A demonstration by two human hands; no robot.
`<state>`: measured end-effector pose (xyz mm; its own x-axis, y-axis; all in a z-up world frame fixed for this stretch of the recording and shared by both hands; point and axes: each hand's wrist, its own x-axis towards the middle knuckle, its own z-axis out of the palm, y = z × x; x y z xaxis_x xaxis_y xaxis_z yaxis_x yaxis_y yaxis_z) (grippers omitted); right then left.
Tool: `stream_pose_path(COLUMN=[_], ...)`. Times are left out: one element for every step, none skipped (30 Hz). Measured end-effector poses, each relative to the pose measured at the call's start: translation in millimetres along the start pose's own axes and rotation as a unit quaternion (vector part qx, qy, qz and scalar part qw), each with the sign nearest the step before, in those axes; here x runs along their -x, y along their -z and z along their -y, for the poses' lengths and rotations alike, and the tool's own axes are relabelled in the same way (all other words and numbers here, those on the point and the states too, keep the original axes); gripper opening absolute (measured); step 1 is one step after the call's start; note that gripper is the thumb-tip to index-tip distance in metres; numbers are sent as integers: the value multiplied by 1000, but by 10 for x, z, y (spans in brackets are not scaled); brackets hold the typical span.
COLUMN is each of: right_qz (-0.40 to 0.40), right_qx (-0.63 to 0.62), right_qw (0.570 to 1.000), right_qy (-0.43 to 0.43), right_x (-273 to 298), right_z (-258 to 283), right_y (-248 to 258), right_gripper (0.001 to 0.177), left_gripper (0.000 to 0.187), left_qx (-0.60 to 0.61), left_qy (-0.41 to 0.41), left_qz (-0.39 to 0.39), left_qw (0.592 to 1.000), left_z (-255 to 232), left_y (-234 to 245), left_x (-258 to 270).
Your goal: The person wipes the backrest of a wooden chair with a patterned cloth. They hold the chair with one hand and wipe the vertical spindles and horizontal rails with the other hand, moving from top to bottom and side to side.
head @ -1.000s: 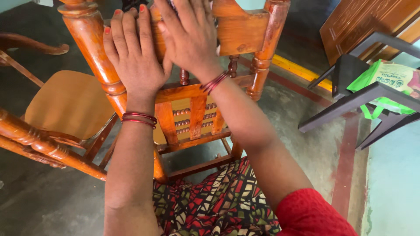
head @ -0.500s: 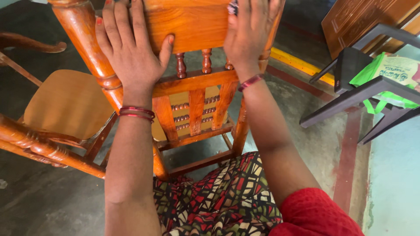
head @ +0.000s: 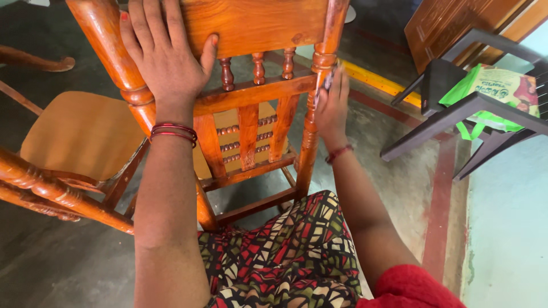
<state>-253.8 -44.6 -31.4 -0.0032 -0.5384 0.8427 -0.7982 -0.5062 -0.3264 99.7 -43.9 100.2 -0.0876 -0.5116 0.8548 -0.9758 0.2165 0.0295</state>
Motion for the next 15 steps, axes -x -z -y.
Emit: stream_pose_path(right_qz=[18,39,52,65,87,108,129,88,46,53,-7,-79,-105,-130,-142], right_qx=[-14,-29,-38,-48,-36,-25,-15,-8,-1,28,-46,-36,-55,-36,-7], right_qw=[999,997,996,995,994,992,990,996,999,996,998,995,992,988,984], right_qy=[-26,-52,-54,-58,-59,-59,-60,-28,3,-68,-32,42,37,79,105], right_x=[127,263,395,497,520,514,482,353,162,-80,-281,-534,-805,-1101,-1394], right_z=[-42,-81,-123,-157,-215,-261,-285,-309,-329,-359,-350,-331,-310,-293,-276], right_y=[-1,6,44,74,117,180,259,316,366,437,518,560,596,628,634], right_gripper=[61,62,59,57,50,43,37,35,32,19,29,35,33,32,26], left_gripper=[82,80,79,77,77,76,76,77,78,79,78,78,77,78,78], left_qx=[9,6,2,-2,-7,-13,-19,-18,-17,-14,-15,-17,-18,-18,-18], left_qy=[7,8,9,8,4,-1,-6,-7,-8,-9,-10,-9,-9,-10,-11], left_qz=[3,3,2,2,-4,-11,-17,-31,-46,-54,-49,-44,-39,-41,-44], left_qw=[1000,1000,1000,1000,1000,1000,1000,999,999,998,999,999,999,999,999], left_z=[-11,-18,-22,-16,-18,-15,-13,-14,-23,-43,-42,-46,-55,-59,-72], left_y=[-8,-10,-21,-27,-34,-34,-29,-27,-23,-19,-17,-6,8,27,53], left_x=[-22,-13,-19,-25,-26,-27,-23,-41,-41,5,23,45,64,62,67])
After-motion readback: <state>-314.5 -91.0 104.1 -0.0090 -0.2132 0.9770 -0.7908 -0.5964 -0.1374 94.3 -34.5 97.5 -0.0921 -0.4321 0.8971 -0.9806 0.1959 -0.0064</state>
